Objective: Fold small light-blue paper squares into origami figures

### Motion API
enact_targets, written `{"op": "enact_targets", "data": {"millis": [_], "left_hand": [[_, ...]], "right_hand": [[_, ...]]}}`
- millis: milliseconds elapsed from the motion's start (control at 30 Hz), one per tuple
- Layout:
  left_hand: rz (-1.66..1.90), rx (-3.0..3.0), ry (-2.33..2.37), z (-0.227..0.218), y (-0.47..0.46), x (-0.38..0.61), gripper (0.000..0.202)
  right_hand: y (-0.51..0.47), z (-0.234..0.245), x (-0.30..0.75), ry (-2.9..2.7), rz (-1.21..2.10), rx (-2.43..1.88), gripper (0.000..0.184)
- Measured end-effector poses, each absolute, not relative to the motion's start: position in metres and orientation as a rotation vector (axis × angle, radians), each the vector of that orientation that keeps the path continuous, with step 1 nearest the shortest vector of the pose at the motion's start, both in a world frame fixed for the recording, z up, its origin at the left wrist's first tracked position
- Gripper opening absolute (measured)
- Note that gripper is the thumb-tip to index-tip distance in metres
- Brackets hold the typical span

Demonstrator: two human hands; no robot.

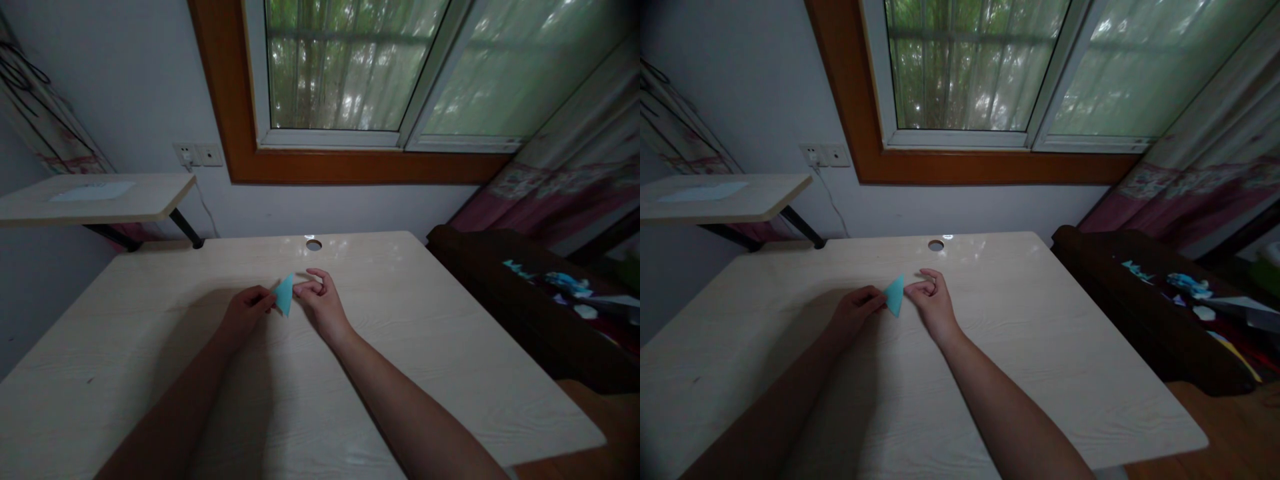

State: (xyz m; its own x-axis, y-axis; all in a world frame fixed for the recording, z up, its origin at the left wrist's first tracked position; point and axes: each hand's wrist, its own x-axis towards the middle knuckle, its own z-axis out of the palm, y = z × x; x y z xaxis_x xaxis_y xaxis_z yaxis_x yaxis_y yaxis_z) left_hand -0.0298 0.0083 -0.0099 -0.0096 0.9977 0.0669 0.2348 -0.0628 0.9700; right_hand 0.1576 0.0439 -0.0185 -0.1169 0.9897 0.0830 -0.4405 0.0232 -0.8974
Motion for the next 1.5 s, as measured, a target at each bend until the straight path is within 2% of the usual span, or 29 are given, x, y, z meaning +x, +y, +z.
{"op": "enact_targets", "data": {"millis": [267,667,1100,1500], "left_hand": [[1.155,1.444,1.365,-0.0071,0.0085,-0.0282,0.027],[1.263,1.416,1.440,-0.0059,0.0075,-0.0292,0.024],[1.230,1.423,1.396,-0.0050,0.0065,-0.0271,0.024],[1.363,1.342,1.492,-0.0085,0.0091,-0.0327,0.021]], "right_hand": [[0.0385,-0.0224,0.1517,-1.166,1.572,-0.727,0.062],[0.0425,-0.0192,0.1556,-1.073,1.437,-0.823,0.065],[0.0372,-0.0270,0.1490,-1.210,1.547,-0.750,0.059],[0.0381,-0.0229,0.1509,-1.215,1.587,-0.782,0.060]]}}
